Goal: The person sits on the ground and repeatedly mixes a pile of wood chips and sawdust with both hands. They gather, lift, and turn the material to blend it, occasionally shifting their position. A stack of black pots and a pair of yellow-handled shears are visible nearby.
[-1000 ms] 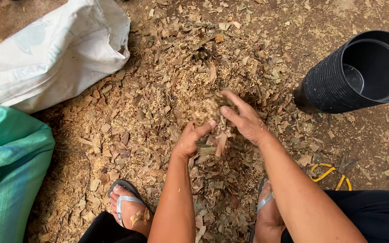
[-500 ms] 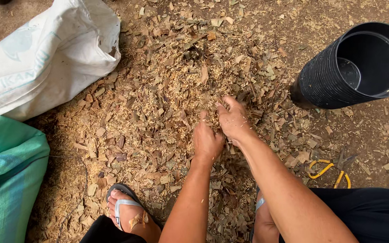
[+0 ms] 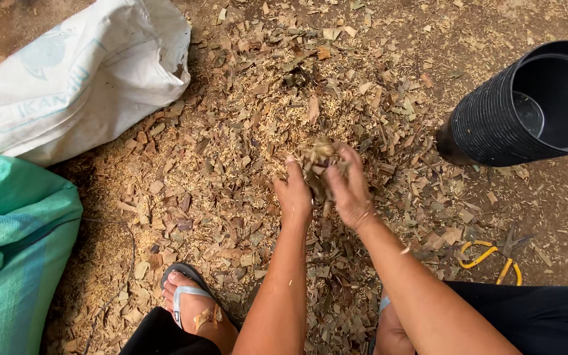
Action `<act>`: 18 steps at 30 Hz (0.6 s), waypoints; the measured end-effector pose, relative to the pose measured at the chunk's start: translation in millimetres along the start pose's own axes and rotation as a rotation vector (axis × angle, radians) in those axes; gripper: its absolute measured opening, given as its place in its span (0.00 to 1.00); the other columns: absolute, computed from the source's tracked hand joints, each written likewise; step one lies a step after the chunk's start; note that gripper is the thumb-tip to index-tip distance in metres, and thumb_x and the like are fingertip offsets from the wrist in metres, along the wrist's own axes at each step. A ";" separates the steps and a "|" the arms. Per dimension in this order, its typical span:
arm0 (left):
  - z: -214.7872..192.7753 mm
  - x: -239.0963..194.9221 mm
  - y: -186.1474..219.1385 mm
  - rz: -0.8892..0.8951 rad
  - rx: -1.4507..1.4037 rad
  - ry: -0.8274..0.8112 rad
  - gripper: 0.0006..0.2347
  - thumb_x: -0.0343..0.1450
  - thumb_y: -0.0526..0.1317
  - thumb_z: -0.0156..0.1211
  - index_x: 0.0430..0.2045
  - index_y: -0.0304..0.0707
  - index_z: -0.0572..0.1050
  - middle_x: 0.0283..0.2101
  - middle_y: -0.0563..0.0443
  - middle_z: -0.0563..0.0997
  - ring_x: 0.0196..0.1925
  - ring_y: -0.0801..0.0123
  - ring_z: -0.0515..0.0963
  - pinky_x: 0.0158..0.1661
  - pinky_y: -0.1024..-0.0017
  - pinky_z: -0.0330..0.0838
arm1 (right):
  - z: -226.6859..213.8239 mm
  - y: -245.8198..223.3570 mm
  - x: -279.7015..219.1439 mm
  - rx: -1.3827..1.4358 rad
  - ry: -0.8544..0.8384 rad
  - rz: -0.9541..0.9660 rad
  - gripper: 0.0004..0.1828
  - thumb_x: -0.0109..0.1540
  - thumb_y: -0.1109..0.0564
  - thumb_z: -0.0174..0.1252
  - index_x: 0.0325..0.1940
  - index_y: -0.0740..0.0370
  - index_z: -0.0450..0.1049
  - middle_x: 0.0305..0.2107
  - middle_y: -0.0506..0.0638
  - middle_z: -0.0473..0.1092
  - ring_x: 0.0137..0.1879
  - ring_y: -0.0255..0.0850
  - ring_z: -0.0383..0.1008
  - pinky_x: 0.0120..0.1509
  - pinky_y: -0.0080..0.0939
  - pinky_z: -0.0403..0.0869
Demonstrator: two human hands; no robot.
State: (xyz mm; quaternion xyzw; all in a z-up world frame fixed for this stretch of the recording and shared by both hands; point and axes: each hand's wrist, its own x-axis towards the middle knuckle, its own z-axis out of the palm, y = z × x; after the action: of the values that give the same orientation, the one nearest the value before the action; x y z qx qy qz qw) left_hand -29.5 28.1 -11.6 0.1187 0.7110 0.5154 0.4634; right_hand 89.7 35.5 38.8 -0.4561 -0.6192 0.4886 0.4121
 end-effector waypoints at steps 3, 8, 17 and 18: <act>-1.2 0.8 -1.5 0.095 -0.084 -0.117 0.23 0.79 0.57 0.44 0.41 0.29 0.68 0.38 0.40 0.78 0.35 0.62 0.77 0.35 0.61 0.75 | 7.2 -13.7 -4.1 -0.244 -0.062 -0.214 0.30 0.67 0.40 0.54 0.64 0.63 0.63 0.57 0.62 0.66 0.64 0.57 0.69 0.67 0.61 0.68; -10.8 -1.4 -5.2 0.491 0.150 -0.187 0.12 0.76 0.43 0.51 0.34 0.30 0.75 0.30 0.45 0.81 0.31 0.65 0.78 0.35 0.61 0.74 | 17.5 -30.9 12.7 -0.302 0.045 0.235 0.14 0.67 0.47 0.53 0.46 0.58 0.76 0.38 0.50 0.75 0.44 0.43 0.75 0.53 0.52 0.78; -41.5 7.4 16.2 0.044 0.297 -0.172 0.35 0.78 0.66 0.29 0.56 0.23 0.60 0.51 0.24 0.68 0.51 0.42 0.67 0.54 0.43 0.68 | -26.5 36.0 21.7 -0.061 0.310 0.775 0.36 0.72 0.32 0.37 0.55 0.70 0.66 0.37 0.67 0.65 0.46 0.54 0.70 0.62 0.60 0.71; -48.3 13.0 13.2 -0.002 0.290 -0.082 0.42 0.77 0.69 0.26 0.70 0.23 0.41 0.67 0.21 0.56 0.69 0.38 0.58 0.63 0.40 0.58 | -30.8 50.0 13.1 -0.106 0.363 0.790 0.45 0.75 0.27 0.34 0.58 0.81 0.60 0.39 0.78 0.61 0.46 0.60 0.70 0.63 0.63 0.73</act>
State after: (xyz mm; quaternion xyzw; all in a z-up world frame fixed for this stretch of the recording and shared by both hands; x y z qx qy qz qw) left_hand -78.4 12.1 -5.5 0.2046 0.7585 0.4014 0.4708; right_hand 124.1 60.6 -3.8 -0.7570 -0.3391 0.4881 0.2716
